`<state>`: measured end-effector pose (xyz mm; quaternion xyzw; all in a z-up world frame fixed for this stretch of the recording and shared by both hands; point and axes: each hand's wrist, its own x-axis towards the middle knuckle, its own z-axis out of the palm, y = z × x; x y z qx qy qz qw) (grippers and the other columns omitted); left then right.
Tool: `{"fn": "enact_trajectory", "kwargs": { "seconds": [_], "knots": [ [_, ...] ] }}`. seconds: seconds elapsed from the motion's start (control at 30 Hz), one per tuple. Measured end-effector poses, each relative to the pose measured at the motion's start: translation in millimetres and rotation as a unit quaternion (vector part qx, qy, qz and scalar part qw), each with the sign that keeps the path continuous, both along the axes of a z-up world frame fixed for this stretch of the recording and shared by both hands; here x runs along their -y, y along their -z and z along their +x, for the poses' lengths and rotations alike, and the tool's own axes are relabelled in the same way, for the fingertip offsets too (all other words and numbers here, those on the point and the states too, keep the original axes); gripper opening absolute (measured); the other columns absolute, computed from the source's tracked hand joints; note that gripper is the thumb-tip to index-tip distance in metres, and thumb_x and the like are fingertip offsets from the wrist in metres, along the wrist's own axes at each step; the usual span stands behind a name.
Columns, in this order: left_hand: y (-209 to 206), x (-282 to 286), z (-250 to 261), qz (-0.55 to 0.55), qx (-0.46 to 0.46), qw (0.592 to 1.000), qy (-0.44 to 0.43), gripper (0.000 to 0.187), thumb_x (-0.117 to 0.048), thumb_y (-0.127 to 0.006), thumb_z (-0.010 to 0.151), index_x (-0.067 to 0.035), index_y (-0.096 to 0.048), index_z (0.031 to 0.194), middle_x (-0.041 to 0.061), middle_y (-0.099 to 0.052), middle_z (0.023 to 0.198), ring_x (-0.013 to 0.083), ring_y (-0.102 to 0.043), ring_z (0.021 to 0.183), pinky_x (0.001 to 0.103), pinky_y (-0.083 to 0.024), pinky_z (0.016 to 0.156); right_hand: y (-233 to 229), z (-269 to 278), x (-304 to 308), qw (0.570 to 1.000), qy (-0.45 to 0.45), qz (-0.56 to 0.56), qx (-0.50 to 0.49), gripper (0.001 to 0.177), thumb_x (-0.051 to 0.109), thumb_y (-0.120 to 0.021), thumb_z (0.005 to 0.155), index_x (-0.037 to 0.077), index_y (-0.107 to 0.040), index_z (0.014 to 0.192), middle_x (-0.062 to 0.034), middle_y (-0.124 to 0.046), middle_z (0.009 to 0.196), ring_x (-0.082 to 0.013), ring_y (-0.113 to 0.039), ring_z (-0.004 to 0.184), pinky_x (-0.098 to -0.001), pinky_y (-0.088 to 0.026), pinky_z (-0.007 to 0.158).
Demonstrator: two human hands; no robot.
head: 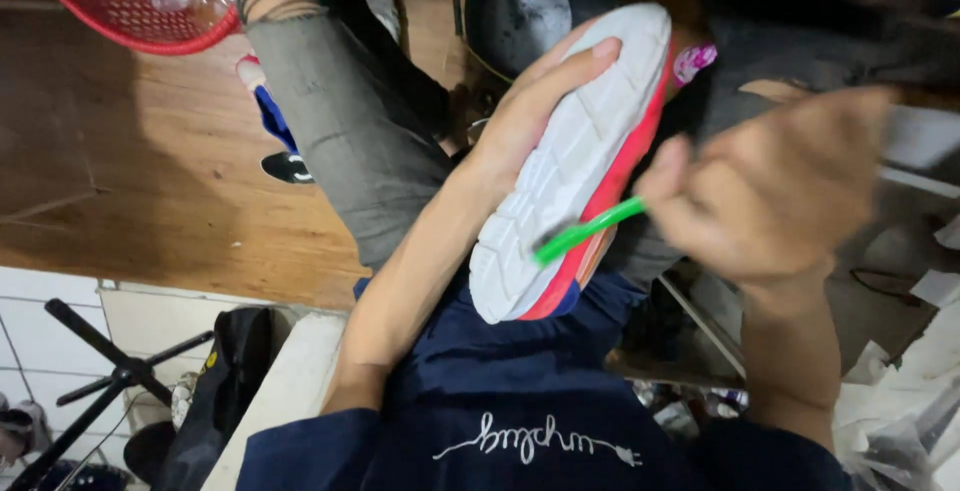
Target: Cleaning the sole of a sneaker using a brush and soapy water
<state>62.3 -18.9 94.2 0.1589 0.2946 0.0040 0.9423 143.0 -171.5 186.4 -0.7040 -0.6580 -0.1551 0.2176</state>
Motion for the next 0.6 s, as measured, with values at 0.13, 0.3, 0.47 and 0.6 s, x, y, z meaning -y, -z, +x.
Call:
{"fn": "enact_trajectory", "kwargs": {
  "seconds": [0.13,0.3,0.47,0.6],
  "knots": [
    [-9.2,0.1,-2.1,-0.007,-0.010,1.000,0.018,0.049,-0.021,-0.068,0.078,-0.002,-0.058,0.123,0.011,-0.066,0.109,0.0192,-0.063,0.095,0.028,-0.050,0.085,10.2,1.8,24.9,0.980,0.151,-0.087,0.097,0.035,0.001,-0.077,0.093,-0.001,-0.051,0.069,-0.0128,-0.041,0.067,-0.0330,-0.040,0.063,-0.0460,-0.036,0.067],
    [-8.9,-0.1,-3.4,0.005,0.020,1.000,0.010,0.046,-0.019,-0.070,0.081,-0.003,-0.058,0.122,0.008,-0.067,0.104,0.0155,-0.063,0.091,0.025,-0.049,0.083,18.4,3.2,35.6,0.959,0.205,-0.136,0.142,0.035,0.019,-0.074,0.098,0.002,-0.063,0.069,-0.0124,-0.058,0.071,-0.0393,-0.063,0.079,-0.0514,-0.037,0.117],
    [-24.7,-5.2,-1.4,-0.007,-0.034,0.999,0.029,0.046,-0.023,-0.067,0.079,-0.004,-0.060,0.120,0.007,-0.067,0.099,0.0162,-0.062,0.087,0.027,-0.049,0.078,1.3,-21.0,20.3,0.954,0.229,-0.171,0.090,0.047,0.020,-0.061,0.093,0.011,-0.051,0.048,-0.0010,-0.024,0.039,-0.0280,-0.024,0.041,-0.0431,-0.030,0.054],
    [-22.5,-4.7,-3.1,0.003,-0.021,0.999,0.028,0.050,-0.022,-0.069,0.078,-0.003,-0.058,0.123,0.008,-0.066,0.105,0.0170,-0.062,0.093,0.027,-0.049,0.083,12.3,-12.5,22.2,0.938,0.248,-0.101,0.218,0.030,0.017,-0.072,0.092,-0.004,-0.068,0.072,-0.0188,-0.061,0.072,-0.0409,-0.064,0.078,-0.0491,-0.050,0.099]
  ]
}}
